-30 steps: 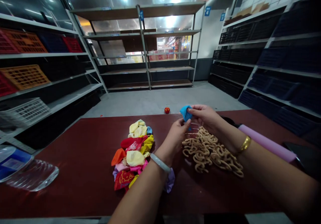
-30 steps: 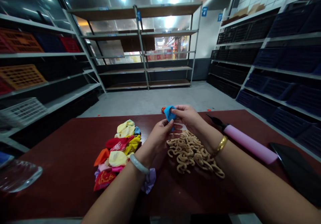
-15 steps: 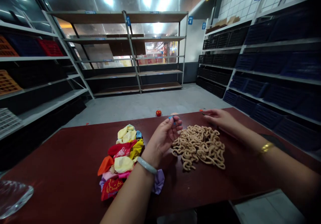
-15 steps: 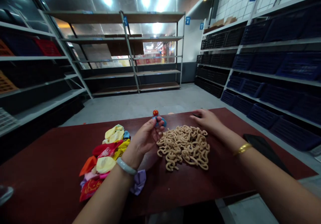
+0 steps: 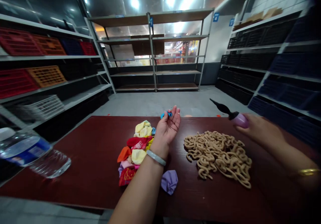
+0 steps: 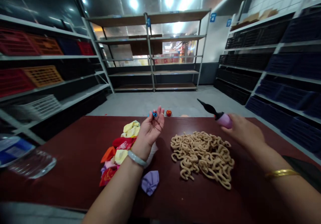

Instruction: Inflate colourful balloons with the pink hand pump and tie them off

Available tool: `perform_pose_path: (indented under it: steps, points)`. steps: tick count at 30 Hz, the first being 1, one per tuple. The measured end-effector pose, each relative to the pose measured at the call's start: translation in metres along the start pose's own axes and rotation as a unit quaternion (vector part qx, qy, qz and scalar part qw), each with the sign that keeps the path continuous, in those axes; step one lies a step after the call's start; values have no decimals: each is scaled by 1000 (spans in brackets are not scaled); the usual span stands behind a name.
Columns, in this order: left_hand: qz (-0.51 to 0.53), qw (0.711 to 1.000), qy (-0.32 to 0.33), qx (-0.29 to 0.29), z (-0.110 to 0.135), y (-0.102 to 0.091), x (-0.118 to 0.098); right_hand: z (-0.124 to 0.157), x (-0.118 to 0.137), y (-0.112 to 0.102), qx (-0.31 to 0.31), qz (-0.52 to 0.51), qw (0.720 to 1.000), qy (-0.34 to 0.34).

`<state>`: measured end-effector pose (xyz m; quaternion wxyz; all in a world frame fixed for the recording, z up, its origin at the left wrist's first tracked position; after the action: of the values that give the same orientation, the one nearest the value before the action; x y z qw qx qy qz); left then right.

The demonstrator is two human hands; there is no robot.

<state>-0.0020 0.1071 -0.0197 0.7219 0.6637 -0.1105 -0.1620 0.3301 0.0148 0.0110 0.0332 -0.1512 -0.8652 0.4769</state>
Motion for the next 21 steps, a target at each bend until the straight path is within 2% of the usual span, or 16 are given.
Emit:
perform_pose_path:
  steps: [2, 4, 6, 8, 10, 13, 21]
  points:
    - [-6, 999, 33, -11, -3, -2, -12, -9, 61, -27, -3, -24, 998, -58]
    - [-14, 997, 68, -19, -5, -4, -24, -8, 116, -44, 0, -58, 994, -94]
    - [-23, 994, 101, -24, -7, -7, -35, 0, 160, -48, 5, -82, 987, -138]
    - [-34, 991, 129, -22, -9, -8, -44, 8, 183, -44, -3, -91, 982, -165]
    - [-46, 988, 149, -19, -11, -9, -48, 14, 190, -35, -12, -90, 980, -178]
    - [-63, 985, 161, -18, -13, -10, -46, 17, 184, -24, -10, -79, 981, -176]
    - [-144, 977, 156, 27, -12, -8, -25, 19, 174, -17, 27, -83, 981, -172]
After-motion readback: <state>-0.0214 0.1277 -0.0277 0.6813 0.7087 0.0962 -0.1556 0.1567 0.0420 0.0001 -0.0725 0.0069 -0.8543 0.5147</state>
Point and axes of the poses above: each hand's wrist, its own z-axis away from the middle knuckle, its own y-axis out of the palm, x = y × z, the point moved 9 cm from there along -z, towards the middle knuckle, and after that the axes turned 13 degrees about z, right-handed, at the moved point
